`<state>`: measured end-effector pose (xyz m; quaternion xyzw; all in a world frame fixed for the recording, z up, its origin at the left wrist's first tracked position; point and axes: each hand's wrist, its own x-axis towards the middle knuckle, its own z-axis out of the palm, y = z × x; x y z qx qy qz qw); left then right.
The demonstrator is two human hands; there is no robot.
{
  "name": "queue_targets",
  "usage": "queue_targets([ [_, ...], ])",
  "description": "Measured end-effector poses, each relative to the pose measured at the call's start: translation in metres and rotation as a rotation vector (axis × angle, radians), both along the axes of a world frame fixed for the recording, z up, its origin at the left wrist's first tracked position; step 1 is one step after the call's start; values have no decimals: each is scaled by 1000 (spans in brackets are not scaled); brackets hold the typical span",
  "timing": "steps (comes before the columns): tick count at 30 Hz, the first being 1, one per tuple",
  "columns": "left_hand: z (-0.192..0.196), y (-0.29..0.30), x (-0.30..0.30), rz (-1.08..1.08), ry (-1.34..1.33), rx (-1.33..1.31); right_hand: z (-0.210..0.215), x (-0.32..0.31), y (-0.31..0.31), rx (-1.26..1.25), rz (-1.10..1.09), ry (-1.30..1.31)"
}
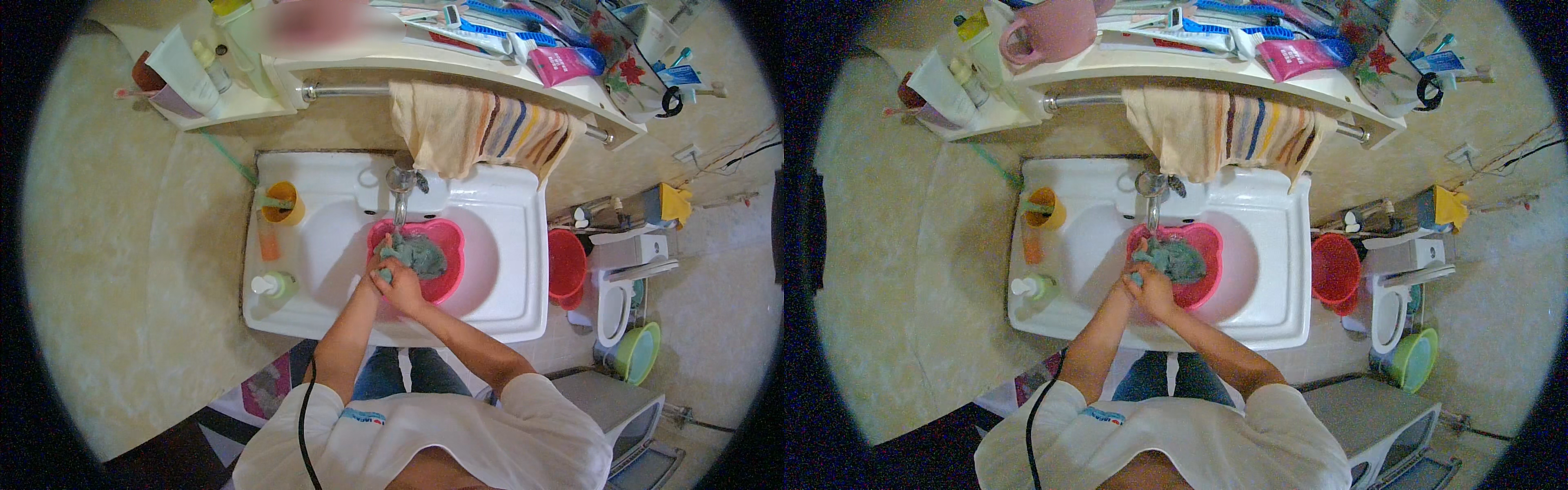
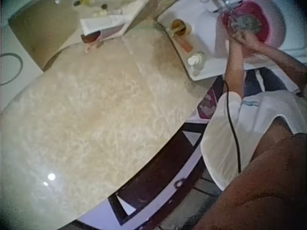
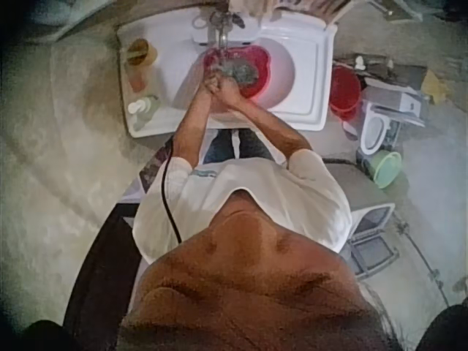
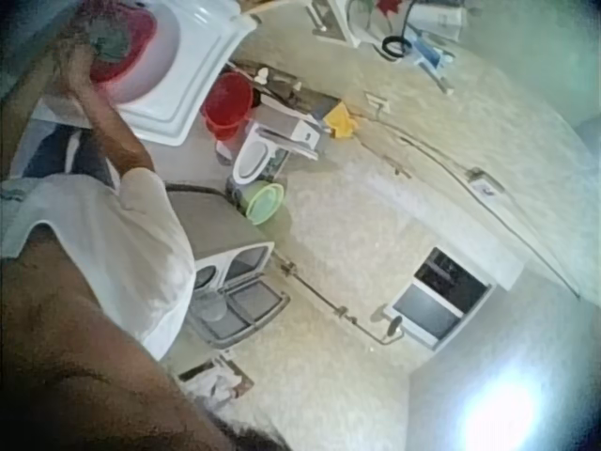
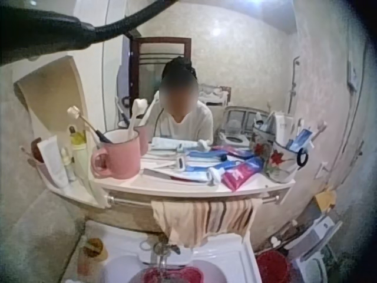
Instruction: The person washes a small green cloth by hand in a pink basin placed inside a bathroom sink. They repeatedly submerge, scrub, and wring the cloth under running water from the faucet. The person finishes by wringing out the cloth and placing it on the sink counter.
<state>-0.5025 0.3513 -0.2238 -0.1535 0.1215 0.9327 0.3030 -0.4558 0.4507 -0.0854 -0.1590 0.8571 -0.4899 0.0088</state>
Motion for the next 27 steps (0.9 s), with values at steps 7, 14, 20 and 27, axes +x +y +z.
queue_targets([
  [7,47,45,9,95,-141,-213,-43,-74,39,421,-353,-219],
  [14,30,23,5,192,100,-197,-39,-43,14,286,-292,50],
  [20,86,45,-8,81,-147,-166,-50,-84,57,440,-435,-238],
  [27,38,23,5,331,-375,-436,-21,-71,72,-459,-304,-247],
])
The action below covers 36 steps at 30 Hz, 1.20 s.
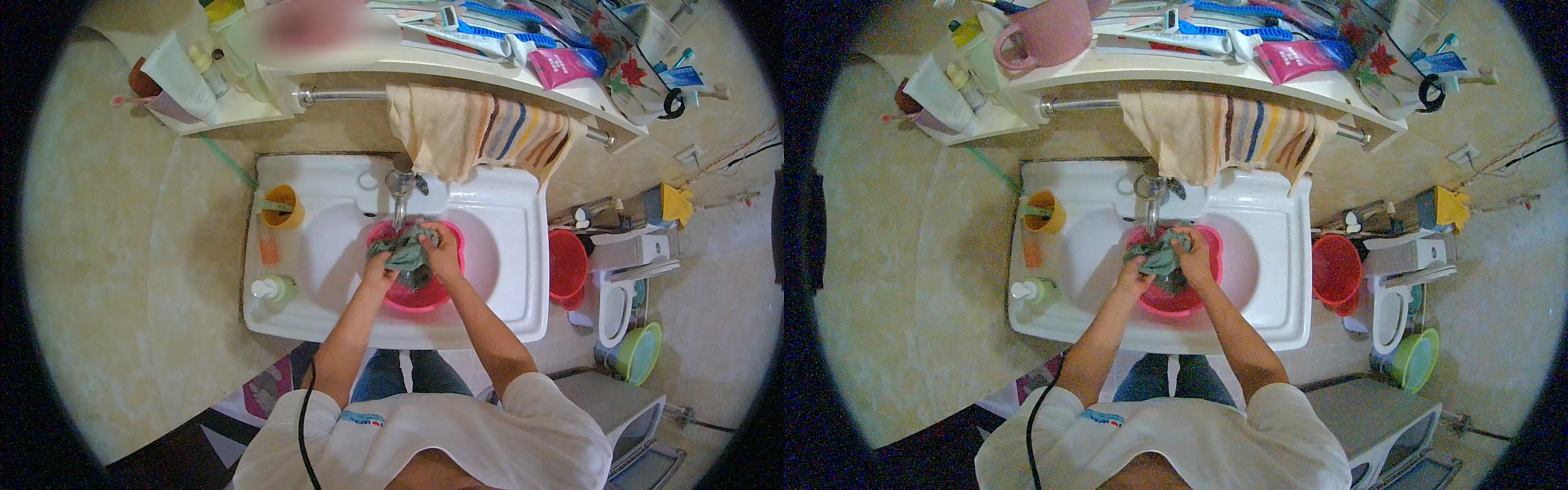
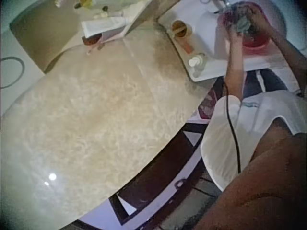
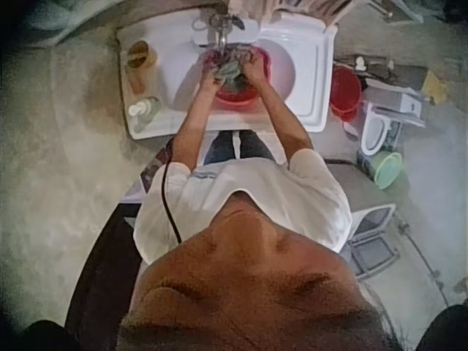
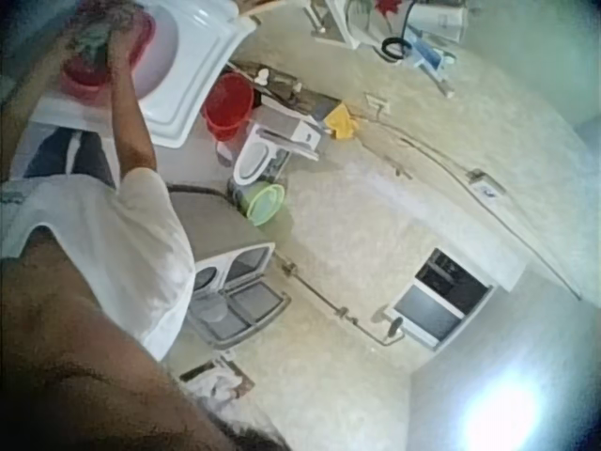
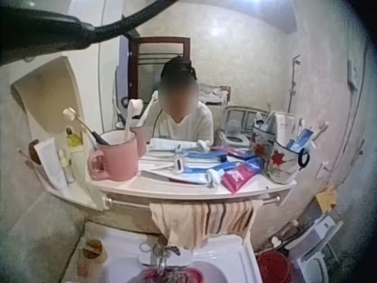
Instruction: The person washes a small green cloth by hand in a pink basin placed inside a bathroom sink. They repeatedly submerge, scrub, and wring the cloth under running water from the faucet. The person finishes by wringing out the cloth and placing it on the sink counter.
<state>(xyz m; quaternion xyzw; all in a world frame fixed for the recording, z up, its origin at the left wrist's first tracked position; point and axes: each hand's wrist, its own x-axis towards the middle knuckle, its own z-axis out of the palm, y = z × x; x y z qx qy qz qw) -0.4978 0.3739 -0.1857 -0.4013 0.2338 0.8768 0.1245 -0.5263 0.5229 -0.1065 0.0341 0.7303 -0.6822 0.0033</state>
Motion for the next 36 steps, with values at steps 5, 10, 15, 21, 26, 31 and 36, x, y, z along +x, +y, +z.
queue_targets([
  [5,6,10,1,87,52,325,6,13,13,-411,53,-137],
  [10,47,-4,-13,31,267,376,-4,22,15,-449,107,-255],
  [15,42,-13,-21,-9,367,346,-27,35,3,-449,266,-530],
  [21,20,-26,-17,20,377,347,-25,31,2,-286,309,-547],
  [26,25,-21,-11,-18,331,196,-24,22,9,-616,-9,-503],
  [31,3,-12,-20,-146,268,93,-7,37,-29,53,203,113],
  [36,0,2,-17,-262,477,356,3,31,-58,776,221,121],
])
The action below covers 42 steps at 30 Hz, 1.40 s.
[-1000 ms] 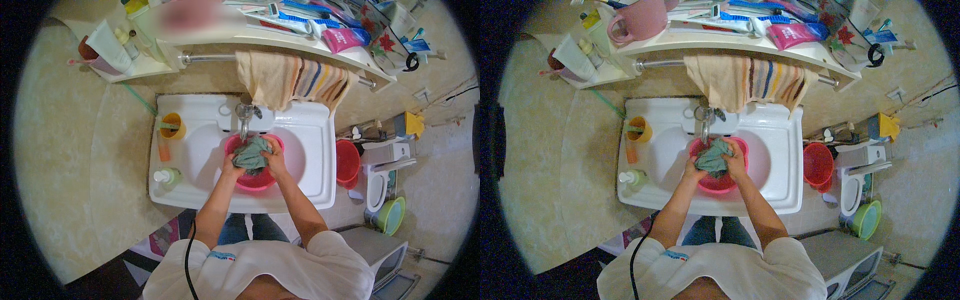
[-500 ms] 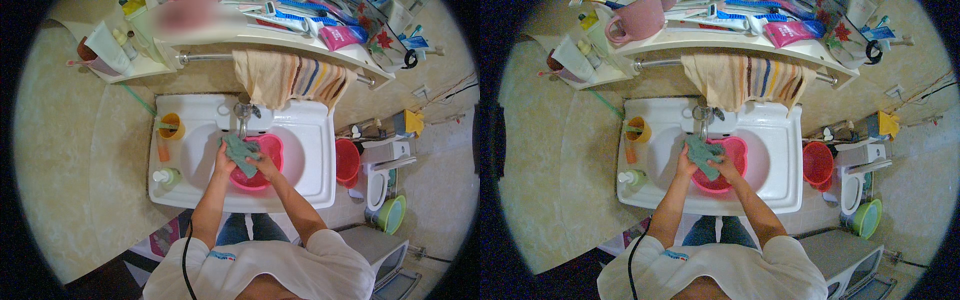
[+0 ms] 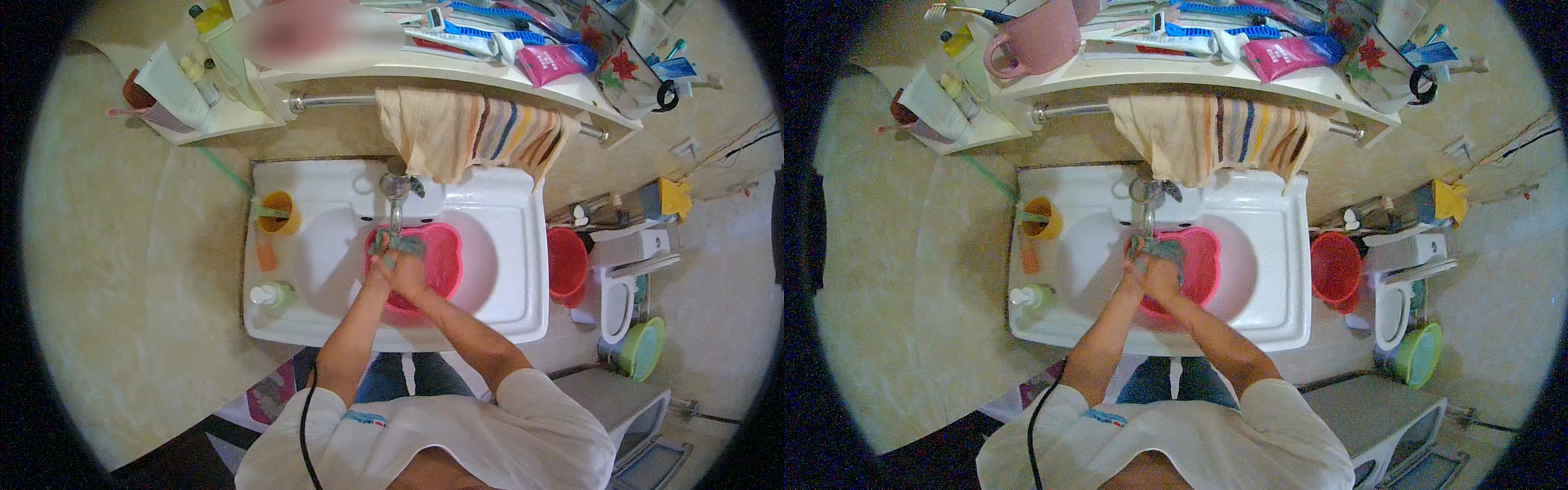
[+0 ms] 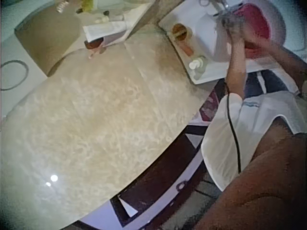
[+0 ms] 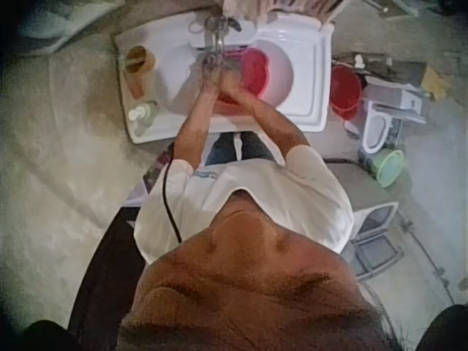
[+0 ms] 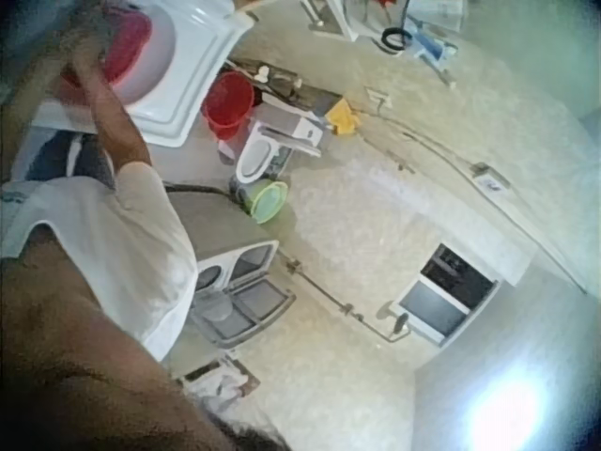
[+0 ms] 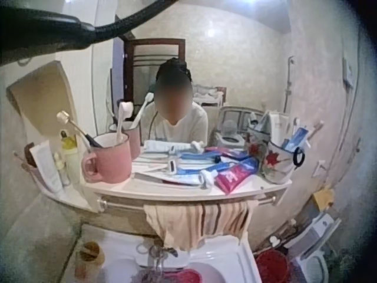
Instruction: The person washes a small green cloth by hand in a pink basin placed inside a bathroom sink. They repeatedly submerge, scrub, and wring the cloth under running water from the faucet. The person finishes by wringing out the cloth and placing it on the sink counter.
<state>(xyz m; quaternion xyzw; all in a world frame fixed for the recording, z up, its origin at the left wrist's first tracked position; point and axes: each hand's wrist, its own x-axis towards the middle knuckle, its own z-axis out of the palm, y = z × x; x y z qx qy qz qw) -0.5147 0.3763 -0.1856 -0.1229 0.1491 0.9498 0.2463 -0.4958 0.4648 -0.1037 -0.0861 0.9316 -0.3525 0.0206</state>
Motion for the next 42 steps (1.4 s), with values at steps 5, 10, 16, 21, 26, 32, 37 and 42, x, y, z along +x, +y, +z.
queue_targets([
  [5,16,30,5,52,-259,-112,-18,-38,18,134,-254,-298],
  [10,9,1,11,64,-55,56,-2,12,-17,-67,-104,313],
  [16,11,29,-2,63,-256,-105,-23,-47,24,82,-288,-224],
  [21,-22,5,4,45,198,104,-16,-14,-5,-24,-133,364],
  [26,-4,25,4,52,-226,-270,-24,-49,31,146,-288,-247],
  [32,13,-19,-7,78,-179,-164,-45,-11,47,-327,-148,-129],
  [37,51,-4,-8,110,-212,-52,-71,-17,65,-909,-174,-387],
  [42,42,-1,-6,107,-219,-109,-58,-19,52,-437,10,-361],
])
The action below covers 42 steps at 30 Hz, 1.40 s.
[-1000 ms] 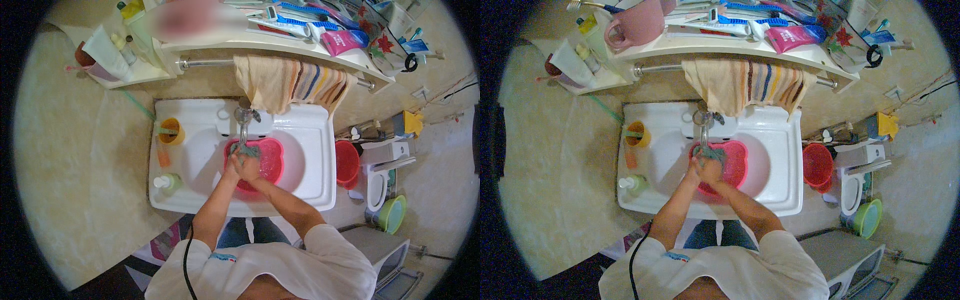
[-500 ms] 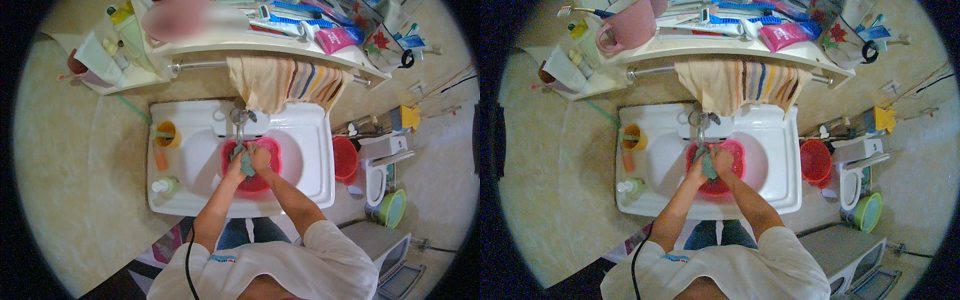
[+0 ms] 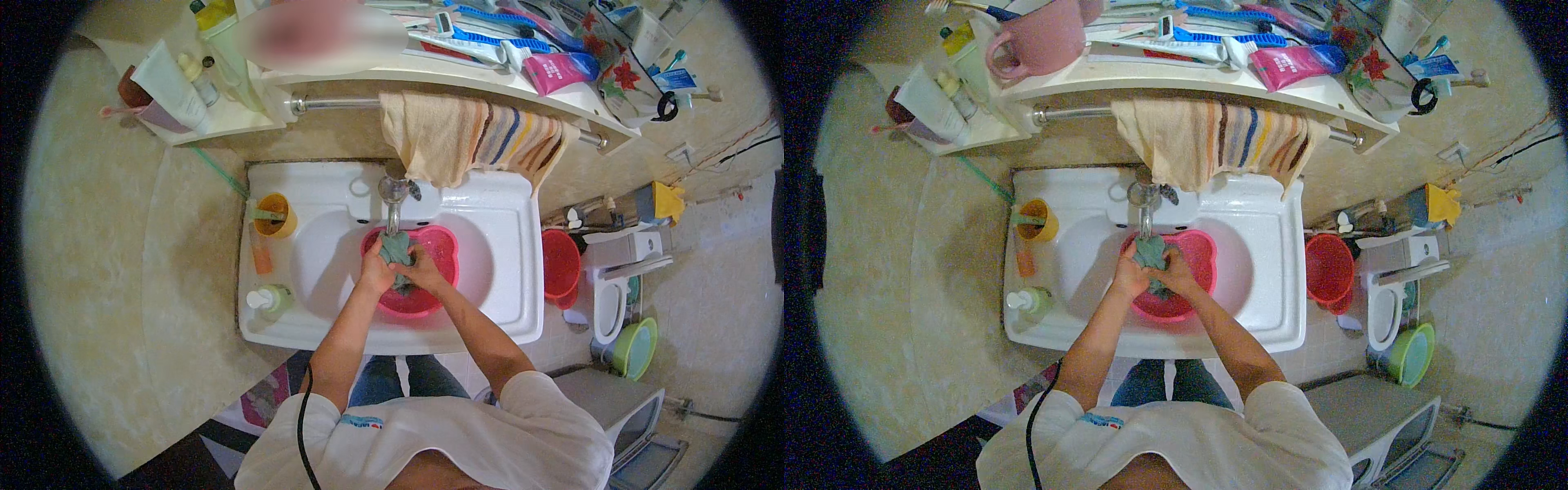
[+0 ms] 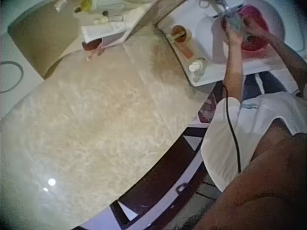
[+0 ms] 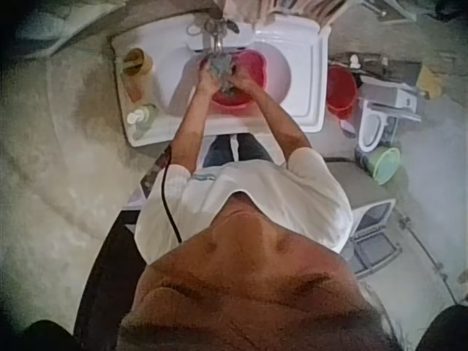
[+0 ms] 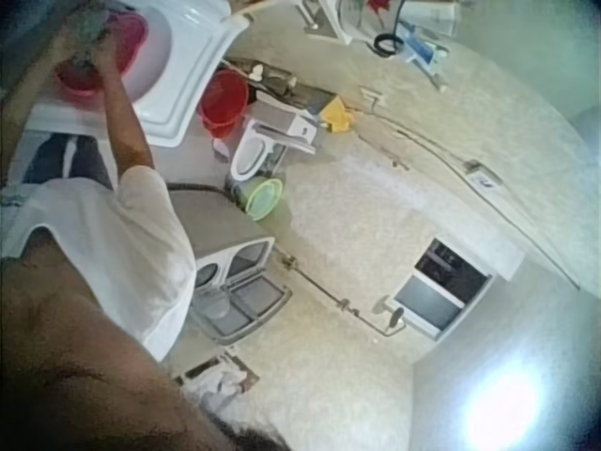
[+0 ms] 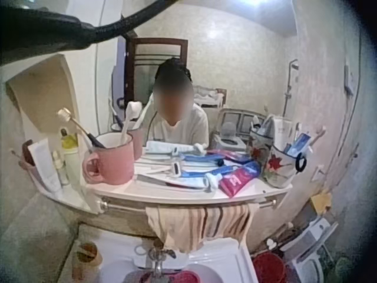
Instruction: The person washes a small green cloth by hand in a pink basin placed inside a bathroom sink. They repeatedly submerge, scrub, and wring the cloth under running water from the faucet. The person finishes by wringing out the cloth and placing it on the sink counter.
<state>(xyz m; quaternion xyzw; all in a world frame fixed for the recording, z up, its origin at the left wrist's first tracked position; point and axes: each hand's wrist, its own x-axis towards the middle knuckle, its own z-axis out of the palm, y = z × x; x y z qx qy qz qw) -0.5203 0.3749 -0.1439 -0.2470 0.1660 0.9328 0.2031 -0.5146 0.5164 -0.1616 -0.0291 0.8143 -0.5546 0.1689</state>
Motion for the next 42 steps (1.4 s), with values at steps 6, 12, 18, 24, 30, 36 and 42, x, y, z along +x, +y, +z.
queue_targets([
  [6,-8,-1,3,-18,14,12,22,2,-4,-84,61,-180],
  [12,-18,-13,5,110,30,38,51,7,2,-419,85,-355],
  [18,-27,-16,6,119,-74,21,39,5,10,-693,-224,-238],
  [24,-10,-23,-10,16,147,104,74,31,-45,117,119,450],
  [30,-17,11,-1,-62,19,-20,46,-18,-38,587,1,320],
  [36,-55,-17,2,-167,95,26,53,-5,-60,593,-63,383],
  [42,-61,-1,8,-116,-30,-92,43,-32,-34,550,-104,132],
])
